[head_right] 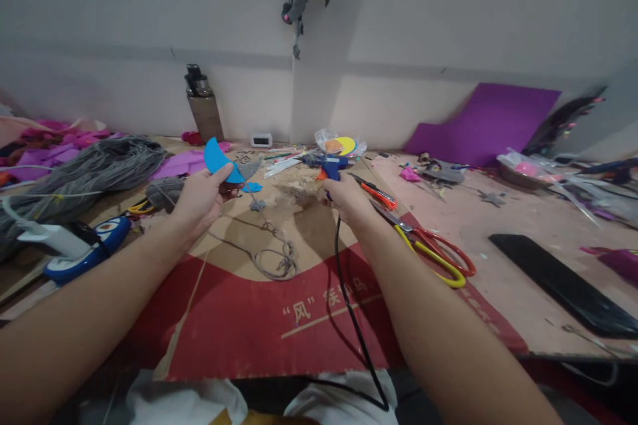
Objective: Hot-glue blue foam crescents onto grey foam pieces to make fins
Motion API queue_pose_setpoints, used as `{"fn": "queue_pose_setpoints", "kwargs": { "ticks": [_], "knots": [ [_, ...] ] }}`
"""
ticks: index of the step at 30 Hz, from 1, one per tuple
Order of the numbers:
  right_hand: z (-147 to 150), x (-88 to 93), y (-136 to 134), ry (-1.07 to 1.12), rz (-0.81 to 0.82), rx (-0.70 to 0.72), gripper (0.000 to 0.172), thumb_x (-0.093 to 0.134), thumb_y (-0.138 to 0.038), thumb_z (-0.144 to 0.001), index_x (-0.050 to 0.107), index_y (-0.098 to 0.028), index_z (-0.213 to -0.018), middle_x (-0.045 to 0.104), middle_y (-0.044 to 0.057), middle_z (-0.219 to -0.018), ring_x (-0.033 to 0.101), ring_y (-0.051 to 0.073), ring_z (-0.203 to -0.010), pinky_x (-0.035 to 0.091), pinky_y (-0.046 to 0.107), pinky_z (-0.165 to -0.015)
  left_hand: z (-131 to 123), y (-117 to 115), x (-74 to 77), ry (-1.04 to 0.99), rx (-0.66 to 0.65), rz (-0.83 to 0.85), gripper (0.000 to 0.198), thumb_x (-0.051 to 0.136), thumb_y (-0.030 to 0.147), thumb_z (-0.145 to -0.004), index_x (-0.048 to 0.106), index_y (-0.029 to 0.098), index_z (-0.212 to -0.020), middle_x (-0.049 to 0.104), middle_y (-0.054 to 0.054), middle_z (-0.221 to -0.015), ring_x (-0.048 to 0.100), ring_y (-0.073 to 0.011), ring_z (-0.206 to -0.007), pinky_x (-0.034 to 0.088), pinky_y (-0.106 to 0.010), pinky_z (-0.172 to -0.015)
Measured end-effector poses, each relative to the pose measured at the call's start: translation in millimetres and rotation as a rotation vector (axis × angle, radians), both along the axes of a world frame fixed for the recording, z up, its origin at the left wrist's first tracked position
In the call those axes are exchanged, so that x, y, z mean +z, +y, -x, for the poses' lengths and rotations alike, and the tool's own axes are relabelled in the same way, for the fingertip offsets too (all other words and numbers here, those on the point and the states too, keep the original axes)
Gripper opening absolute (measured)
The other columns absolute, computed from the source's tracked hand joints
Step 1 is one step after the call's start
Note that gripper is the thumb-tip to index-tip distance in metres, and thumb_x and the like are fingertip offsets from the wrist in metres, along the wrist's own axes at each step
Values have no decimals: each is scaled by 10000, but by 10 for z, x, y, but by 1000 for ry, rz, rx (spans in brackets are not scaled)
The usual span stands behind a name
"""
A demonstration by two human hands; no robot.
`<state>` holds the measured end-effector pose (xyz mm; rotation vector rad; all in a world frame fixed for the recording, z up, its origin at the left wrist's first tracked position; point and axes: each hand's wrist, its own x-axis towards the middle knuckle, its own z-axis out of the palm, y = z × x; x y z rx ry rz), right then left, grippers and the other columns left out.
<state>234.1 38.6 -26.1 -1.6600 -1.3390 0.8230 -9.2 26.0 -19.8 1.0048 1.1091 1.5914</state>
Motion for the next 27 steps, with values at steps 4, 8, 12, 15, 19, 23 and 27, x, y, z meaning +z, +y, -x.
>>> {"fn": "queue_pose_setpoints", "kwargs": {
  "ticks": [4, 8, 12, 15, 19, 23, 27],
  "knots": [
    [170, 152, -208, 313, -228, 200, 353, 544, -168, -691, 471, -233, -1030, 588, 9, -925, 592, 124, -734, 553, 267, -644, 16, 13, -28, 20, 7, 20, 219, 713, 338, -728, 597, 152, -722, 656, -28, -663, 611, -120, -551, 423, -210, -485],
    [295, 233, -434, 258, -375, 447, 404, 553, -232, -768, 457, -227, -1161, 615, 46, -1015, 551, 131, -693, 509, 268, -578, 29, 23, -45, 91, 55, -5, 199, 683, 339, -748, 611, 153, -745, 670, -37, -710, 615, -120, -563, 436, -216, -502],
    [340, 260, -557, -43, -397, 489, 364, 522, -276, -847, 485, -200, -1200, 631, 80, -1003, 574, 176, -754, 505, 314, -629, 40, 29, -44, 136, 101, -36, 168, 657, 330, -763, 596, 173, -763, 676, -25, -718, 622, -124, -568, 424, -217, -501],
    [361, 265, -593, -200, -444, 484, 382, 514, -274, -870, 495, -189, -1241, 645, 101, -1061, 606, 224, -887, 510, 379, -777, 52, 34, -37, 159, 115, -21, 165, 645, 333, -772, 592, 178, -744, 674, -23, -699, 628, -134, -568, 429, -229, -509],
    [389, 268, -615, -305, -506, 506, 401, 509, -248, -873, 498, -195, -1271, 637, 107, -1167, 597, 262, -1048, 482, 418, -905, 58, 36, -27, 178, 135, -19, 164, 648, 335, -774, 596, 184, -735, 666, -27, -679, 628, -140, -572, 412, -228, -495],
    [395, 260, -627, -371, -513, 511, 404, 502, -252, -879, 488, -198, -1278, 628, 112, -1202, 591, 275, -1080, 466, 432, -943, 47, 29, -15, 168, 141, -33, 157, 645, 331, -773, 605, 185, -732, 669, -26, -681, 616, -136, -569, 399, -228, -498],
    [390, 249, -631, -398, -479, 496, 401, 504, -260, -882, 480, -197, -1277, 641, 119, -1181, 600, 283, -1059, 470, 442, -929, 28, 13, 8, 138, 144, -21, 128, 645, 301, -765, 617, 182, -728, 668, -17, -688, 608, -129, -566, 392, -229, -510]
  ]
}}
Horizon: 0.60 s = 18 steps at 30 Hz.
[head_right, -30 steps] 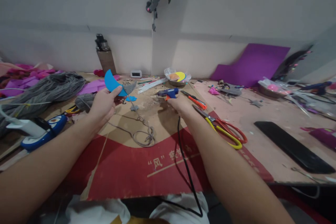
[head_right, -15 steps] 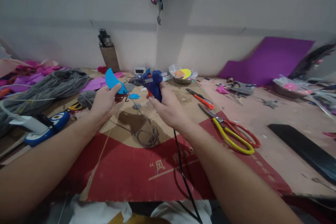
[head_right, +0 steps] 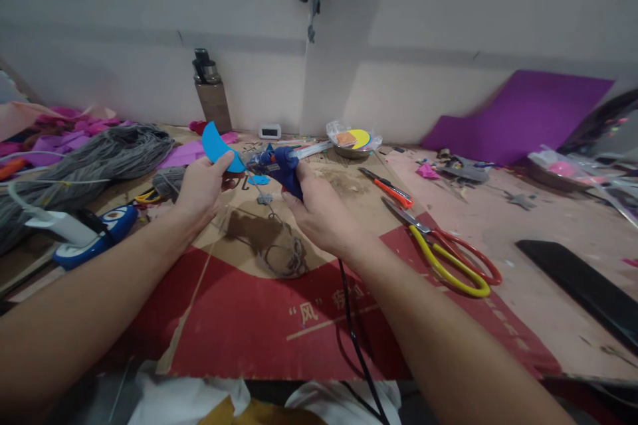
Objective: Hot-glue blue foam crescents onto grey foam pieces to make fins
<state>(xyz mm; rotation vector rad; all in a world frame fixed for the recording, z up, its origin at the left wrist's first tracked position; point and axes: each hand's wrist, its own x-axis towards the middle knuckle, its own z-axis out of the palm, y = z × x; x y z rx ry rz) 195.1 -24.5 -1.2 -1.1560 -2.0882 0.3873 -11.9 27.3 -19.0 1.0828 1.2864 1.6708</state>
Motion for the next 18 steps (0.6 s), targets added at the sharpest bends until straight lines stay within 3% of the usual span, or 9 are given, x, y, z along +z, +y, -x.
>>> {"fn": "queue_pose_setpoints", "kwargs": {
  "ticks": [18],
  "knots": [
    [8, 23, -10, -20, 13, -16, 380, 503, -257, -885, 497, -200, -1261, 663, 114, -1144, 602, 296, -1071, 483, 437, -887, 1, 11, -7, 26, -2, -2, 141, 643, 304, -775, 603, 178, -728, 659, -12, -687, 592, -110, -547, 412, -218, -499]
  ]
}}
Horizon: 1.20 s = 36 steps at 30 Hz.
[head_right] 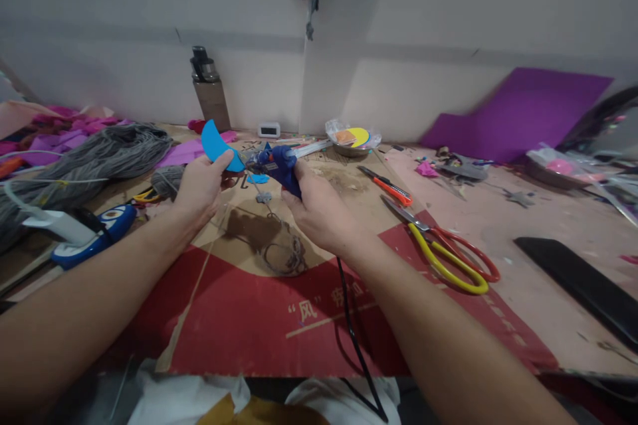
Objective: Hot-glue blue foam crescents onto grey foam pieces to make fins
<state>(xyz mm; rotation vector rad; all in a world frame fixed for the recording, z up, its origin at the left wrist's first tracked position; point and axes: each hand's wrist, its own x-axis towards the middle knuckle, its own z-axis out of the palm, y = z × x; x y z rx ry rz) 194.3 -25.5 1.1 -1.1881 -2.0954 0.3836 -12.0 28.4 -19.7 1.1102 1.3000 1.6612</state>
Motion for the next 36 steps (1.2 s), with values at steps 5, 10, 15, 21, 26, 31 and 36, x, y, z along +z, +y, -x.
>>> {"fn": "queue_pose_setpoints", "kwargs": {
  "ticks": [5, 10, 15, 21, 26, 31, 36],
  "knots": [
    [-1, 2, 3, 4, 0, 7, 401, 504, -248, -882, 488, -217, -1282, 675, 104, -1105, 614, 293, -1035, 491, 438, -873, -6, -7, 29, -39, 4, 10, 163, 652, 318, -768, 603, 174, -710, 658, -28, -674, 604, -131, -562, 396, -233, -493],
    [0, 15, 0, -4, 5, -8, 389, 510, -236, -873, 505, -192, -1259, 664, 119, -1143, 614, 293, -1024, 493, 444, -875, -14, -14, 30, -45, 7, 10, 141, 638, 292, -789, 602, 173, -723, 656, -22, -676, 594, -123, -555, 383, -228, -497],
    [-6, 11, 5, 23, -9, 12, 396, 507, -236, -878, 503, -199, -1272, 656, 114, -1180, 594, 294, -1100, 489, 442, -911, -31, -44, 5, 5, -51, -11, 153, 637, 300, -807, 596, 173, -734, 648, -9, -666, 595, -118, -544, 386, -226, -498],
    [-15, -10, 16, 41, -16, 16, 428, 505, -235, -882, 490, -180, -1306, 634, 122, -1242, 593, 286, -1114, 484, 438, -941, -50, -88, 7, 69, -71, -35, 164, 650, 317, -797, 636, 175, -716, 685, -38, -680, 609, -138, -560, 420, -235, -504],
    [-8, -3, 18, 44, -28, -1, 443, 513, -231, -872, 491, -159, -1309, 630, 134, -1246, 600, 291, -1096, 483, 456, -947, -43, -86, -2, 133, -95, -25, 210, 655, 362, -794, 642, 165, -721, 683, -34, -669, 618, -138, -553, 413, -231, -499],
    [-15, 5, 21, 35, -40, -18, 442, 515, -231, -869, 500, -159, -1305, 631, 138, -1241, 612, 298, -1075, 496, 465, -931, -66, -108, 10, 163, -101, -21, 230, 648, 376, -800, 637, 162, -716, 688, -36, -668, 622, -142, -556, 409, -231, -497],
    [-18, 5, 19, 31, -51, -7, 455, 511, -232, -874, 487, -166, -1324, 622, 136, -1260, 606, 300, -1094, 495, 471, -938, -63, -118, 23, 152, -96, -20, 221, 652, 362, -799, 639, 157, -716, 678, -38, -655, 613, -139, -546, 408, -226, -490]
  ]
}}
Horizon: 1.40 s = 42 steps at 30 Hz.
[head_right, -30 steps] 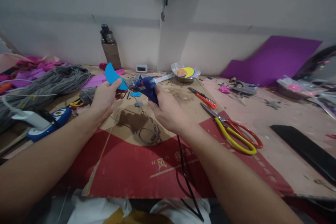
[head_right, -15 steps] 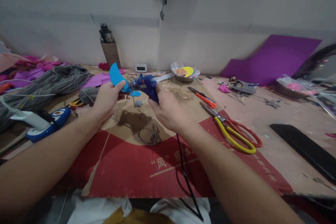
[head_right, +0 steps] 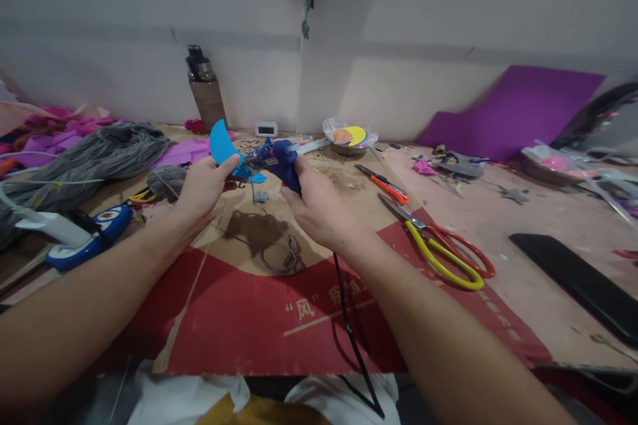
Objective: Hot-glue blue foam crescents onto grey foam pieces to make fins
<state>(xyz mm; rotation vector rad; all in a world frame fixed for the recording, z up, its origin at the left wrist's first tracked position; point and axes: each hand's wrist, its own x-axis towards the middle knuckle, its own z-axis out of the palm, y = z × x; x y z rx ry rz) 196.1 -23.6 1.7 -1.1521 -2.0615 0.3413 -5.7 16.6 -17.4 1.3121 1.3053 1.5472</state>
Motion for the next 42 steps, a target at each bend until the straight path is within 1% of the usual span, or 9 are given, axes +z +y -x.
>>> {"fn": "queue_pose_setpoints", "kwargs": {
  "ticks": [5, 11, 17, 20, 23, 30, 34, 37, 42],
  "knots": [
    [3, 9, -10, -18, -8, 2, 445, 514, -236, -878, 495, -167, -1317, 634, 130, -1241, 614, 286, -1069, 500, 455, -927, 38, 28, -6, -27, -1, -14, 189, 655, 350, -797, 663, 163, -767, 690, -36, -699, 611, -134, -563, 432, -222, -506],
    [2, 21, -16, -5, 19, -16, 456, 510, -236, -874, 489, -152, -1321, 620, 140, -1268, 607, 290, -1086, 494, 455, -932, 17, 4, 15, 2, 2, -4, 209, 652, 349, -806, 649, 154, -731, 684, -41, -677, 612, -138, -558, 416, -225, -502],
    [2, 58, -38, -3, 18, -32, 422, 509, -252, -875, 516, -157, -1286, 678, 127, -1113, 644, 266, -941, 526, 420, -832, 13, 26, -40, 23, -28, -9, 279, 667, 425, -799, 650, 156, -727, 694, -50, -682, 625, -153, -562, 403, -243, -506],
    [-1, 55, -34, 14, 7, -28, 421, 509, -236, -868, 515, -160, -1283, 683, 116, -1086, 644, 253, -917, 528, 403, -816, 24, 58, -86, -14, -53, 0, 285, 696, 443, -770, 653, 162, -745, 697, -43, -699, 623, -152, -563, 419, -250, -526],
    [-6, 47, -24, 34, 0, -24, 429, 504, -216, -864, 512, -159, -1289, 678, 115, -1104, 640, 246, -933, 522, 401, -841, 33, 71, -110, -25, -77, -2, 291, 702, 452, -758, 653, 165, -751, 700, -44, -707, 624, -153, -575, 434, -253, -541],
    [-2, 29, -8, 22, 13, -27, 439, 506, -228, -865, 511, -180, -1301, 672, 116, -1131, 640, 264, -960, 518, 434, -868, 45, 53, -77, 27, -39, -13, 342, 696, 494, -747, 663, 154, -753, 697, -58, -690, 626, -158, -585, 427, -249, -531],
    [0, -14, 15, 11, 2, -11, 447, 507, -242, -870, 498, -174, -1311, 647, 129, -1208, 615, 284, -1061, 495, 453, -925, 50, 45, -63, 15, -39, -20, 324, 685, 477, -758, 660, 154, -749, 696, -55, -690, 617, -154, -583, 421, -246, -528],
    [4, -28, 18, -1, 8, -17, 441, 504, -252, -875, 494, -165, -1308, 644, 139, -1216, 611, 296, -1075, 487, 472, -936, 46, 34, -53, 19, -39, -24, 292, 672, 448, -775, 664, 158, -746, 692, -50, -681, 615, -153, -574, 414, -245, -517],
    [7, -6, 5, 30, 9, -2, 431, 500, -243, -878, 497, -196, -1306, 639, 124, -1245, 612, 289, -1092, 488, 470, -940, 26, 33, -58, -10, -36, -6, 274, 685, 426, -767, 652, 158, -718, 682, -51, -669, 602, -143, -548, 416, -243, -517]
  ]
}}
